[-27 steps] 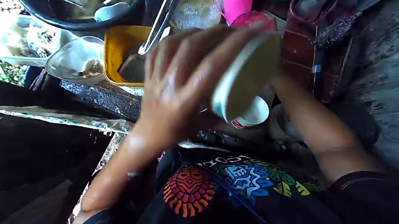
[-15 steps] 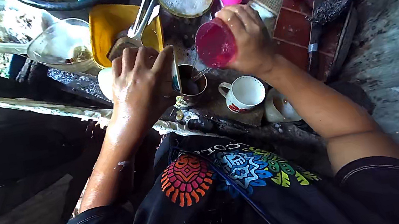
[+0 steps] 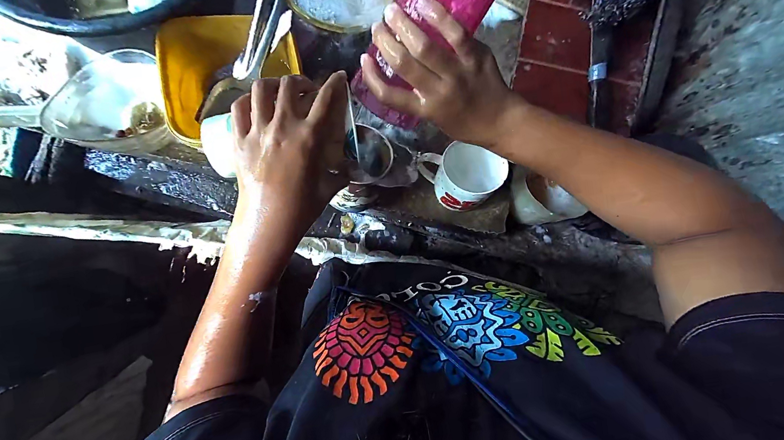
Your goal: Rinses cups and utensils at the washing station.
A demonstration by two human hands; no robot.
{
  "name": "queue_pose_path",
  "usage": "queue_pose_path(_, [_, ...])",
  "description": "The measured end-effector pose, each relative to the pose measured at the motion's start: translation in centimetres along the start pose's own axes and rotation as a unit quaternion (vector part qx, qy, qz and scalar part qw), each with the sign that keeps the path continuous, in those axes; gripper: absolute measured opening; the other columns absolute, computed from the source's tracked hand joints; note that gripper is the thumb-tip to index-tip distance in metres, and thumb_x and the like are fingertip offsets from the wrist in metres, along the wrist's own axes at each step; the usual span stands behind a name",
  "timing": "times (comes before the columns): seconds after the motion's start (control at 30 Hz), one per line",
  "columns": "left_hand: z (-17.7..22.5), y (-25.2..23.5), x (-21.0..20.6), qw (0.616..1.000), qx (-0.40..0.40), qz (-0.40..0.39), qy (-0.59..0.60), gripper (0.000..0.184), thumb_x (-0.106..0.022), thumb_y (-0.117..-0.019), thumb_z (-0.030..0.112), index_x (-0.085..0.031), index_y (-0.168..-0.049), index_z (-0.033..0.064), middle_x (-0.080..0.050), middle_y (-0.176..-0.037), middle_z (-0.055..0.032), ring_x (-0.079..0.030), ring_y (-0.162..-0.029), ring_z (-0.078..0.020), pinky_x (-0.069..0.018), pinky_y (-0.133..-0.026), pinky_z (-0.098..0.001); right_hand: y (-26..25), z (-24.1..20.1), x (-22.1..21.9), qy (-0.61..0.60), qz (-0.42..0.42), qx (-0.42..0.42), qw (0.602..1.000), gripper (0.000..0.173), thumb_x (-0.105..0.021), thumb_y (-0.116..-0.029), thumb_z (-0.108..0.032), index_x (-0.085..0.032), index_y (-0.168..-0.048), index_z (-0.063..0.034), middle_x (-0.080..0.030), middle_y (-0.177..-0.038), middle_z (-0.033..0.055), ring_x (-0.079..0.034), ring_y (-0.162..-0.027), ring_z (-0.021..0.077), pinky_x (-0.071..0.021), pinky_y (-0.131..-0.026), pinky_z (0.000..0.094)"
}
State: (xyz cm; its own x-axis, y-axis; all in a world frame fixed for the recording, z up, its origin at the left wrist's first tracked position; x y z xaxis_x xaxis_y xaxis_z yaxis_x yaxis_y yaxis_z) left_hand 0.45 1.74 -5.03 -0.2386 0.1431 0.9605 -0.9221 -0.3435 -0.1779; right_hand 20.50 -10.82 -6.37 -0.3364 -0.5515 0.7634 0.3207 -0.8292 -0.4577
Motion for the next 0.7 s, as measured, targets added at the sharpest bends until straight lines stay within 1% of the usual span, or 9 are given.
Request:
queue_pose_path(0.07, [0.4, -0.6, 0.6, 1.0, 0.002, -0.008, 0.023, 0.086, -0.084, -0.0734, 0.036, -0.051, -0.151, 0.0212, -0.059, -0.136, -0.0204, -0.05, -0.129, -0.0462, -0.0371, -0.102, -0.0621, 0.5, 1.3, 0.8, -0.011, -0.026, -0.064, 0.998, 0.043, -0.05, -0.101, 0.005, -0.06, -0.139, -0.0136, -0.062, -0.138, 0.0191, -0.055, -0.134, 0.036, -0.0359, -0.115, 0.0532])
queue_pose_path(0.13, [0.7, -1.6, 1.1, 0.997, -0.011, 0.011, 0.079, 0.092, -0.087, -0.0708, 0.035, -0.048, -0.153, 0.0175, -0.059, -0.138, -0.0204, -0.051, -0.129, -0.0469, -0.0393, -0.101, -0.0637, 1.6, 3.5, 1.9, -0.095, -0.081, -0.179, 0.976, 0.047, -0.061, -0.098, -0.009, -0.055, -0.145, -0.0108, -0.057, -0.144, 0.0224, -0.049, -0.139, 0.0422, -0.0322, -0.116, 0.0627])
queue_pose_path(0.23, [1.2, -4.0, 1.0, 0.969, -0.046, 0.065, 0.235, 0.102, -0.088, -0.0705, 0.041, -0.04, -0.154, 0.0065, -0.057, -0.142, -0.0201, -0.052, -0.133, -0.0371, -0.0411, -0.11, -0.0532, 4.7, 6.4, 3.0, -0.221, -0.025, -0.416, 0.881, 0.092, -0.087, -0.0717, -0.045, -0.05, -0.144, -0.0005, -0.061, -0.138, 0.0186, -0.059, -0.13, 0.028, -0.0455, -0.112, 0.0454])
queue_pose_path(0.3, [2.0, -6.2, 0.3, 0.92, -0.062, 0.081, 0.379, 0.105, -0.088, -0.0729, 0.04, -0.035, -0.154, 0.0012, -0.054, -0.145, -0.0165, -0.053, -0.134, -0.0187, -0.0436, -0.114, -0.0339, 7.5, 7.5, 3.4, -0.304, 0.071, -0.506, 0.804, 0.112, -0.093, -0.064, -0.044, -0.038, -0.148, 0.0048, -0.056, -0.14, 0.0202, -0.06, -0.127, 0.0219, -0.0517, -0.107, 0.0355])
queue_pose_path(0.37, [3.0, -8.8, -1.1, 0.862, -0.044, 0.068, 0.501, 0.103, -0.091, -0.0717, 0.034, -0.034, -0.15, -0.0016, -0.057, -0.139, -0.0128, -0.059, -0.126, -0.0092, -0.0513, -0.106, -0.0252, 10.1, 7.5, 4.1, -0.355, 0.149, -0.517, 0.764, 0.121, -0.096, -0.0627, -0.04, -0.03, -0.152, 0.0075, -0.048, -0.146, 0.023, -0.055, -0.132, 0.0237, -0.0499, -0.111, 0.0347])
queue_pose_path(0.47, [4.8, -12.1, -3.9, 0.8, 0.048, 0.021, 0.598, 0.108, -0.092, -0.0714, 0.021, -0.026, -0.153, -0.0053, -0.055, -0.139, -0.0197, -0.062, -0.122, -0.0149, -0.0538, -0.102, -0.0276, 13.4, 6.6, 5.2, -0.354, 0.165, -0.48, 0.785, 0.13, -0.095, -0.062, -0.05, -0.023, -0.154, 0.0092, -0.049, -0.148, 0.0233, -0.056, -0.133, 0.0245, -0.0501, -0.112, 0.0353])
queue_pose_path(0.53, [5.6, -13.8, -6.0, 0.793, 0.102, -0.016, 0.601, 0.116, -0.092, -0.0711, 0.019, -0.017, -0.157, -0.0015, -0.052, -0.143, -0.0226, -0.061, -0.124, -0.0194, -0.0533, -0.104, -0.0314, 14.9, 5.9, 5.9, -0.382, 0.136, -0.431, 0.806, 0.123, -0.093, -0.065, -0.05, -0.029, -0.152, 0.0083, -0.048, -0.148, 0.0214, -0.051, -0.136, 0.0237, -0.0438, -0.116, 0.037])
queue_pose_path(0.6, [6.4, -15.5, -7.6, 0.795, 0.107, -0.036, 0.596, 0.113, -0.093, -0.0726, 0.022, -0.021, -0.156, -0.0013, -0.054, -0.141, -0.024, -0.062, -0.123, -0.0228, -0.0538, -0.104, -0.035, 14.8, 5.2, 6.8, -0.427, 0.093, -0.404, 0.804, 0.11, -0.094, -0.064, -0.045, -0.039, -0.144, 0.0071, -0.06, -0.138, 0.017, -0.059, -0.129, 0.0216, -0.0496, -0.112, 0.0369])
queue_pose_path(0.7, [8.1, -17.9, -8.6, 0.803, -0.023, -0.023, 0.595, 0.102, -0.09, -0.0756, 0.023, -0.028, -0.151, -0.0078, -0.054, -0.139, -0.0253, -0.061, -0.124, -0.0224, -0.0525, -0.105, -0.0333, 14.1, 5.5, 7.3, -0.418, 0.032, -0.356, 0.835, 0.103, -0.092, -0.0625, -0.048, -0.046, -0.137, 0.0066, -0.05, -0.148, 0.0224, -0.05, -0.139, 0.0267, -0.0416, -0.118, 0.0392])
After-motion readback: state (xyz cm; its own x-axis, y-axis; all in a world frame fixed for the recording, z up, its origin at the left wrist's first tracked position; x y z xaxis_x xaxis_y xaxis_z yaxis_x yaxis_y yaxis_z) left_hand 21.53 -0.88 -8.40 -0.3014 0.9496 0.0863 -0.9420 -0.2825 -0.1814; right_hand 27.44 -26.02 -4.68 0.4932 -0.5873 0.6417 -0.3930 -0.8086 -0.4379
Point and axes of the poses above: each hand's wrist, its own y-axis away from the middle knuckle, its own x-axis out of the back of the hand, z = x × y, the point moved 1 cm from there along -y, towards the middle knuckle
